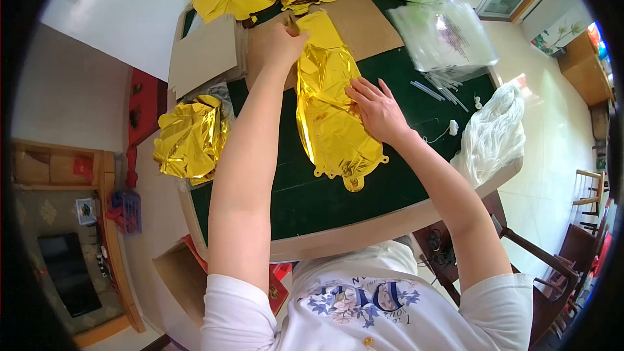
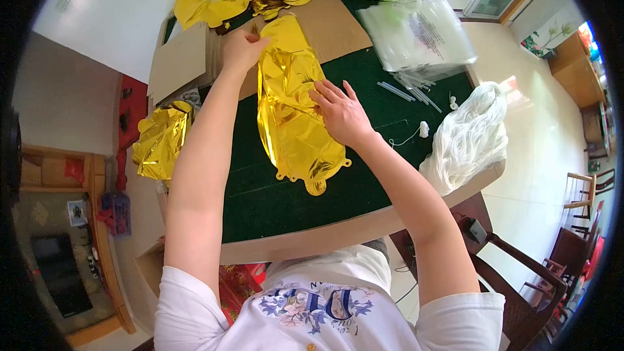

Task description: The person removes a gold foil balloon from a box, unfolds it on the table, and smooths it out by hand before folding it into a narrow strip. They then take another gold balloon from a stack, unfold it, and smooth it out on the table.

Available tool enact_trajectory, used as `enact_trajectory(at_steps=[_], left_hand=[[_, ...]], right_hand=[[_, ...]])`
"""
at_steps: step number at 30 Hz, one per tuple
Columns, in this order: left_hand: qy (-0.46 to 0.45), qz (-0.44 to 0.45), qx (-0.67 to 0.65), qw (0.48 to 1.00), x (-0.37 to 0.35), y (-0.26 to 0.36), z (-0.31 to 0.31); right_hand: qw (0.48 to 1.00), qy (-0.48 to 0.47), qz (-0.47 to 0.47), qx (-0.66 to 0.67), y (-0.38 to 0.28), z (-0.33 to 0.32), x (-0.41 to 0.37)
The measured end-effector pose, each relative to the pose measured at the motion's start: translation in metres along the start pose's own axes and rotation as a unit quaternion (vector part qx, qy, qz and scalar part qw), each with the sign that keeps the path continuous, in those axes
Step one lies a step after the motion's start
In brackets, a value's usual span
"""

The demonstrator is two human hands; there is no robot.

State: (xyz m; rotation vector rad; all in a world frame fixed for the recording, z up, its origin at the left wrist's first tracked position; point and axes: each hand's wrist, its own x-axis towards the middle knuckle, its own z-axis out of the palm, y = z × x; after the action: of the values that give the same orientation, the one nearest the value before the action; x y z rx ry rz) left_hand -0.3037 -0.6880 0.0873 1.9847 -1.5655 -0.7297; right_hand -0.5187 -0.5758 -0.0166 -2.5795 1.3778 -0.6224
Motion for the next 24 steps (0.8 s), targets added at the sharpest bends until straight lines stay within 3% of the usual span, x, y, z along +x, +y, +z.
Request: enact_trajectory(at_steps=[2,5,8,9,10,11,12,14,17,18,19,20,22,24], left_hand=[[-0.085,-0.071,-0.243,0.964,0.0,-0.005,0.007],[0.109,0.1,-0.284,0.947,0.005,-0.049,0.022],[0.167,0.153,0.01,0.974,-0.03,-0.071,0.019],[0.113,0.135,0.053,0.983,-0.035,-0.073,0.021],[0.057,0.115,0.095,0.987,-0.037,-0.076,0.023],[0.103,0.206,0.033,0.973,-0.025,-0.105,0.044],[0.117,0.237,0.013,0.964,-0.029,-0.103,0.049],[0.126,0.191,-0.048,0.972,-0.029,-0.097,0.052],[0.056,-0.095,0.006,0.994,-0.016,-0.067,0.018],[0.05,-0.125,-0.257,0.957,0.001,-0.075,0.015],[0.064,-0.161,-0.496,0.851,0.003,-0.062,0.002],[0.016,-0.21,-0.635,0.743,0.004,-0.049,-0.011],[-0.018,-0.201,-0.442,0.874,0.029,-0.065,-0.015],[-0.008,-0.169,-0.2,0.965,0.041,-0.073,-0.021]], right_hand=[[1.0,0.0,0.004,0.001,-0.001,0.0,-0.001],[1.0,0.001,0.002,0.004,-0.001,-0.001,0.001],[1.0,0.0,0.003,0.005,-0.001,0.0,0.0],[1.0,0.0,0.002,0.005,0.0,0.0,0.0],[1.0,0.001,0.002,0.0,0.0,0.0,0.0],[1.0,0.001,0.002,-0.005,0.0,0.0,0.0],[1.0,0.001,0.001,-0.009,0.0,0.001,0.0],[1.0,0.0,0.003,-0.003,-0.001,0.002,0.0],[1.0,0.002,0.001,0.001,-0.001,0.001,0.001],[1.0,0.002,0.001,0.002,-0.001,0.0,0.0],[1.0,0.001,0.002,0.004,-0.001,-0.001,0.0],[1.0,0.0,0.003,0.007,-0.001,-0.002,0.0],[1.0,0.0,0.003,0.008,-0.002,-0.001,0.001],[1.0,0.004,0.002,0.001,0.0,0.002,0.001]])
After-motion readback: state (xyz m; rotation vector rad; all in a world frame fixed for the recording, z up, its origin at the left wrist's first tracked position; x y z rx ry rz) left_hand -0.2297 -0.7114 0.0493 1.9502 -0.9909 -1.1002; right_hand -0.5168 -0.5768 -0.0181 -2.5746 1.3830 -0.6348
